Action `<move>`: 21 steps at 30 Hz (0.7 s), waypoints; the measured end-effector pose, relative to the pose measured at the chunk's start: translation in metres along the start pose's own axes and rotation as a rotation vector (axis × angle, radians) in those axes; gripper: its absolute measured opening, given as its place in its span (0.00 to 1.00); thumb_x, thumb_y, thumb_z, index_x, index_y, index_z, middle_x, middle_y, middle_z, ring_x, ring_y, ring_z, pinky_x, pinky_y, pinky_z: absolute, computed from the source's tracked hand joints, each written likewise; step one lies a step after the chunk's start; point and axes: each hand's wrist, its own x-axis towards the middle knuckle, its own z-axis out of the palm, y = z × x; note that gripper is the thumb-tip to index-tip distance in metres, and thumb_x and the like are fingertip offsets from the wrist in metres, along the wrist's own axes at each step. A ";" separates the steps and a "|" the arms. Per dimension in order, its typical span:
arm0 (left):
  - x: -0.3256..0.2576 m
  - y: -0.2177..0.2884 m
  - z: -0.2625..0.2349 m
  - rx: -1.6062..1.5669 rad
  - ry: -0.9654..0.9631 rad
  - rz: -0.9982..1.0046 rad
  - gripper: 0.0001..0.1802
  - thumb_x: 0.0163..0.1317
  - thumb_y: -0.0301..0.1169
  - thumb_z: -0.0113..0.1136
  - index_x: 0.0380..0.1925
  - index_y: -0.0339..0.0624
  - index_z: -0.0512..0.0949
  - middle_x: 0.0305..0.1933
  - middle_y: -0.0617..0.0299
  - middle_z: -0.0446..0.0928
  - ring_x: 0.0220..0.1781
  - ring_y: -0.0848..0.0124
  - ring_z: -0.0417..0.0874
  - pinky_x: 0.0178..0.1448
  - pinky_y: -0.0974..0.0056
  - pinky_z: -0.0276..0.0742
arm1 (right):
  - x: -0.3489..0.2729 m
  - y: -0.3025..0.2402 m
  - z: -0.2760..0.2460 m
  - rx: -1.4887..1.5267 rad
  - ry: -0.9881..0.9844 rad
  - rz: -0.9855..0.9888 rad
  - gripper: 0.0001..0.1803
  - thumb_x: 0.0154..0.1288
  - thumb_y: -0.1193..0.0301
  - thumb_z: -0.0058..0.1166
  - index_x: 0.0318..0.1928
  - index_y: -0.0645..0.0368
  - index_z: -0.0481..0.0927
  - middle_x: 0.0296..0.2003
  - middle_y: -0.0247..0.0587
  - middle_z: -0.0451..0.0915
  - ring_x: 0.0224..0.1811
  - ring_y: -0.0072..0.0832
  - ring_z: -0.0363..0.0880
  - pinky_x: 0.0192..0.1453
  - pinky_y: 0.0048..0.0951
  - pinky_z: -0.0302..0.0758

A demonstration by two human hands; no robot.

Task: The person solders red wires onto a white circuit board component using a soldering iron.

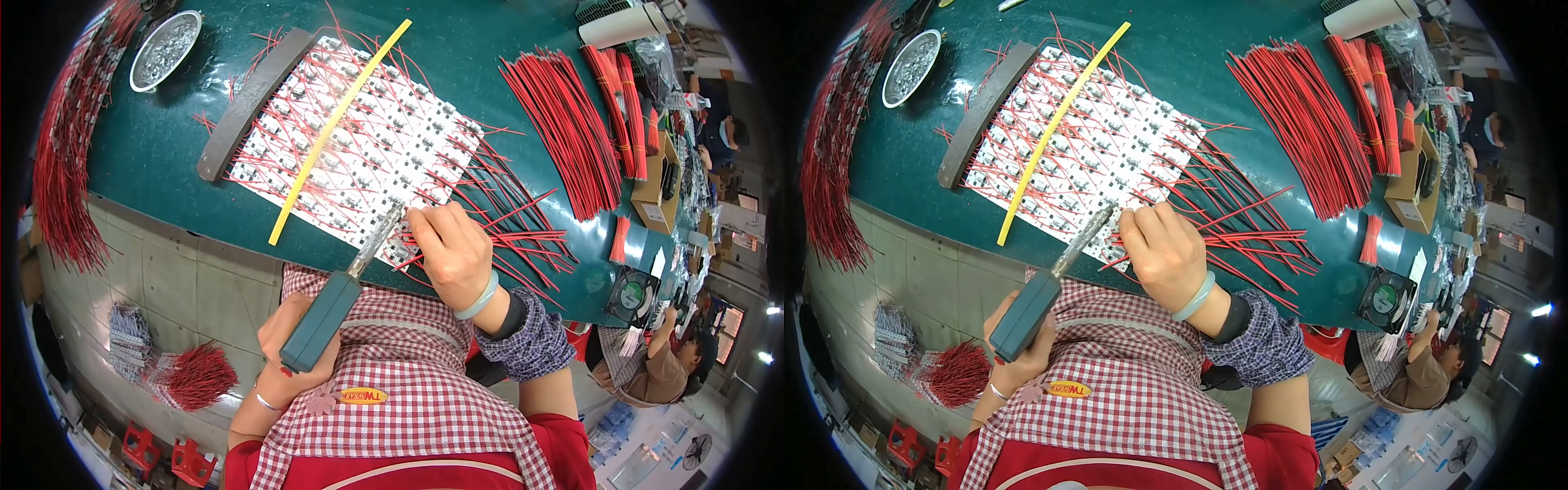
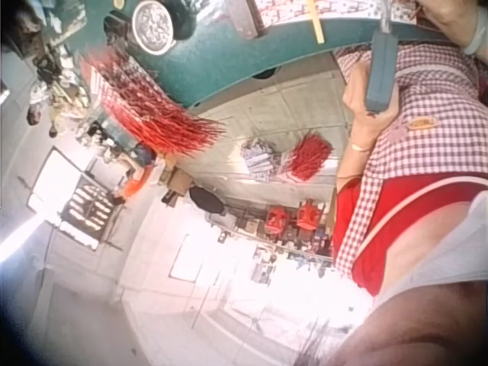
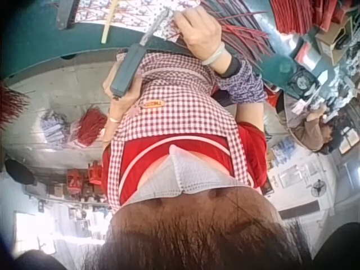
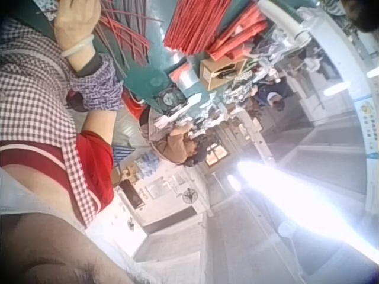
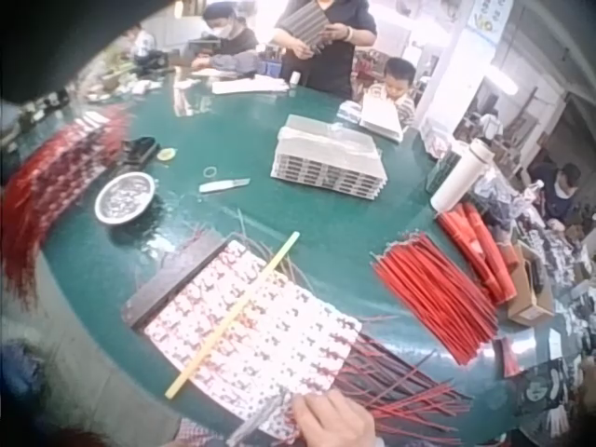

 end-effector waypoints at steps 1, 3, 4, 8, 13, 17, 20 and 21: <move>0.000 0.001 -0.001 0.013 0.011 0.028 0.11 0.45 0.15 0.64 0.32 0.29 0.81 0.33 0.51 0.80 0.30 0.58 0.85 0.35 0.63 0.80 | 0.000 0.000 0.000 0.001 0.000 0.000 0.16 0.53 0.76 0.57 0.44 0.66 0.82 0.34 0.38 0.74 0.35 0.31 0.76 0.33 0.30 0.75; 0.000 0.002 -0.002 0.026 0.023 0.056 0.10 0.45 0.15 0.64 0.32 0.29 0.81 0.34 0.51 0.81 0.31 0.58 0.85 0.35 0.64 0.81 | 0.000 0.000 0.000 -0.004 0.008 -0.010 0.16 0.53 0.76 0.57 0.44 0.66 0.82 0.34 0.38 0.74 0.35 0.31 0.76 0.32 0.29 0.75; 0.001 0.002 -0.002 0.034 0.031 0.061 0.11 0.45 0.15 0.64 0.33 0.29 0.81 0.35 0.50 0.82 0.32 0.58 0.86 0.36 0.64 0.82 | 0.001 -0.001 0.000 -0.003 0.008 -0.010 0.16 0.53 0.76 0.57 0.44 0.66 0.82 0.34 0.38 0.74 0.35 0.31 0.76 0.32 0.29 0.75; -0.002 0.001 -0.001 0.013 0.031 0.030 0.13 0.45 0.15 0.64 0.35 0.28 0.82 0.38 0.48 0.84 0.36 0.57 0.89 0.39 0.64 0.84 | 0.002 -0.003 0.000 0.033 0.032 0.032 0.20 0.44 0.81 0.58 0.43 0.66 0.83 0.33 0.40 0.78 0.31 0.35 0.77 0.30 0.32 0.75; -0.005 0.001 -0.001 -0.018 0.021 -0.008 0.15 0.45 0.16 0.65 0.37 0.28 0.81 0.39 0.48 0.84 0.36 0.57 0.89 0.41 0.63 0.84 | 0.001 -0.002 0.000 0.052 0.042 0.021 0.20 0.44 0.82 0.59 0.43 0.65 0.84 0.33 0.40 0.78 0.31 0.34 0.78 0.29 0.32 0.75; -0.007 -0.002 0.001 -0.058 0.007 -0.033 0.16 0.44 0.16 0.65 0.37 0.28 0.80 0.38 0.48 0.83 0.35 0.56 0.88 0.41 0.63 0.83 | 0.000 -0.001 0.001 0.052 0.052 0.014 0.20 0.44 0.82 0.59 0.43 0.64 0.84 0.33 0.39 0.78 0.31 0.34 0.78 0.29 0.32 0.75; -0.007 -0.002 0.002 -0.035 0.010 -0.017 0.15 0.44 0.17 0.65 0.36 0.29 0.79 0.36 0.50 0.82 0.33 0.57 0.87 0.39 0.63 0.82 | 0.001 0.000 0.001 0.050 0.052 0.007 0.20 0.44 0.81 0.60 0.43 0.63 0.84 0.33 0.39 0.78 0.31 0.33 0.78 0.29 0.32 0.75; -0.008 -0.002 0.002 -0.035 0.010 -0.017 0.15 0.44 0.17 0.65 0.36 0.29 0.79 0.36 0.50 0.82 0.33 0.57 0.87 0.39 0.63 0.82 | 0.001 -0.001 0.001 0.050 0.051 0.004 0.20 0.44 0.81 0.60 0.43 0.63 0.84 0.33 0.39 0.78 0.31 0.33 0.78 0.29 0.31 0.74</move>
